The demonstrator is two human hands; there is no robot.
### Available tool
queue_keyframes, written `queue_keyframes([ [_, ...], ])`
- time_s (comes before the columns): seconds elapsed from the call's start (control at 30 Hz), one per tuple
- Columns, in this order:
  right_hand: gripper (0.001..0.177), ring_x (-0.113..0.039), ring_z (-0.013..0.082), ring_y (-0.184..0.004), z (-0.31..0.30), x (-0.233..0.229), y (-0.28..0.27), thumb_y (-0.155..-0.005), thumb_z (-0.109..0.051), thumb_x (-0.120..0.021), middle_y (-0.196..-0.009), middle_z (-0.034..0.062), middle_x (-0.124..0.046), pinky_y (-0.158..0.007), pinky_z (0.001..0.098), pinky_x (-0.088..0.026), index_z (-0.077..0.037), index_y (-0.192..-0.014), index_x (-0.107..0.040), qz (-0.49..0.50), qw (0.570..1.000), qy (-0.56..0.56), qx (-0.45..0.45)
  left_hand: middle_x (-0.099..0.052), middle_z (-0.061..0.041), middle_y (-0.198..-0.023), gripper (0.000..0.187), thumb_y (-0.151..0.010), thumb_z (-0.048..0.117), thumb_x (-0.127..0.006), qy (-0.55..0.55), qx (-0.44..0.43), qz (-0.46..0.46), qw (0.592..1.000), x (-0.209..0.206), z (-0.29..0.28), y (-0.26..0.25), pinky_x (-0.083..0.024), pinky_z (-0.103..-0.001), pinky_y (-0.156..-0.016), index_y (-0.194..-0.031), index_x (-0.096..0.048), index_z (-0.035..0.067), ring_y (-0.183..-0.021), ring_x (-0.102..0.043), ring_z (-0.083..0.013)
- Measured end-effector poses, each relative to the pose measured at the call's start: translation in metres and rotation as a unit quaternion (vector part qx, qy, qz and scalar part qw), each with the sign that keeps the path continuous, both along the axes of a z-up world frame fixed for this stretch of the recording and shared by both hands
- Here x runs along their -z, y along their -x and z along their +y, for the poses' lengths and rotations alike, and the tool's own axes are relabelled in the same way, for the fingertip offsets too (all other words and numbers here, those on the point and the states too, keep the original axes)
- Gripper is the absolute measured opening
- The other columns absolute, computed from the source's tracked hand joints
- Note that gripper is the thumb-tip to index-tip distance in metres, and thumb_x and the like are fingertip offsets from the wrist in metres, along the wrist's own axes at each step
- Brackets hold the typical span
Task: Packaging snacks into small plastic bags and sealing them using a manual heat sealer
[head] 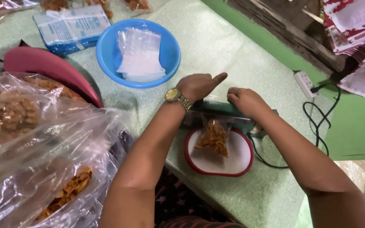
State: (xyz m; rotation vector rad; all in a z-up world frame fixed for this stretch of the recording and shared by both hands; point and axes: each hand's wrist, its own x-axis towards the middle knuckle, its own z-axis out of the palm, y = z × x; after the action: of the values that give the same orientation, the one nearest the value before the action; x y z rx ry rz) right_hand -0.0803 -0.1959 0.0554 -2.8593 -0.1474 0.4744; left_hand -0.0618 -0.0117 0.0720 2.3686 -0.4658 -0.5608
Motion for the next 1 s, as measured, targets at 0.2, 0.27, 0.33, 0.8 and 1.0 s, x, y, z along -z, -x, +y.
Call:
queue_keyframes([
  [0.2, 0.037, -0.051, 0.0423, -0.105, 0.001, 0.0, -0.004, -0.089, -0.031, -0.039, -0.106, 0.0224, -0.06, -0.091, 0.0523, -0.038, -0.013, -0.116, -0.057, 0.0, 1.0, 0.014, -0.005, -0.061, -0.019, -0.099, 0.094, -0.071, 0.071, -0.003, 0.043, -0.008, 0.0, 0.999, -0.002, 0.004, 0.003, -0.04, -0.047, -0.082, -0.105, -0.058, 0.003, -0.1, -0.055, -0.0382],
  [0.27, 0.036, -0.051, 0.0418, -0.105, 0.003, 0.0, -0.003, -0.088, -0.031, -0.039, -0.105, 0.0217, -0.06, -0.09, 0.0518, -0.038, -0.015, -0.115, -0.058, 0.001, 1.0, 0.022, 0.001, -0.061, -0.017, -0.1, 0.092, -0.071, 0.07, -0.003, 0.039, -0.011, 0.01, 0.999, -0.009, 0.008, 0.008, -0.039, -0.047, -0.083, -0.108, -0.057, 0.004, -0.102, -0.054, -0.0365],
  [0.33, 0.036, -0.051, 0.0413, -0.104, 0.002, 0.002, -0.004, -0.088, -0.032, -0.04, -0.104, 0.021, -0.061, -0.09, 0.0512, -0.039, -0.017, -0.115, -0.058, -0.001, 1.0, 0.03, 0.009, -0.061, -0.015, -0.102, 0.09, -0.072, 0.069, -0.003, 0.035, -0.012, 0.017, 0.999, -0.011, 0.008, 0.009, -0.038, -0.047, -0.085, -0.11, -0.056, 0.006, -0.103, -0.054, -0.0349],
  [0.8, 0.031, -0.051, 0.0398, -0.102, -0.003, 0.004, 0.002, -0.086, -0.037, -0.044, -0.098, 0.02, -0.06, -0.088, 0.0495, -0.039, -0.017, -0.102, -0.061, -0.043, 0.998, -0.037, 0.012, -0.062, -0.014, -0.097, 0.083, -0.078, 0.069, -0.014, 0.057, -0.056, -0.072, 0.994, 0.02, -0.01, -0.014, -0.045, -0.045, -0.075, -0.105, -0.059, 0.005, -0.093, -0.06, -0.0296],
  [1.0, 0.021, -0.045, 0.0132, -0.066, -0.005, -0.025, 0.017, -0.084, -0.03, -0.049, -0.071, 0.0007, -0.05, -0.062, 0.0282, -0.033, -0.014, -0.071, -0.048, -0.046, 0.976, -0.207, 0.056, -0.059, -0.003, -0.088, 0.044, -0.08, 0.047, -0.032, 0.485, -0.199, -0.026, 0.851, -0.005, 0.031, 0.028, -0.046, -0.023, -0.065, -0.09, -0.056, 0.012, -0.076, -0.056, -0.0126],
])
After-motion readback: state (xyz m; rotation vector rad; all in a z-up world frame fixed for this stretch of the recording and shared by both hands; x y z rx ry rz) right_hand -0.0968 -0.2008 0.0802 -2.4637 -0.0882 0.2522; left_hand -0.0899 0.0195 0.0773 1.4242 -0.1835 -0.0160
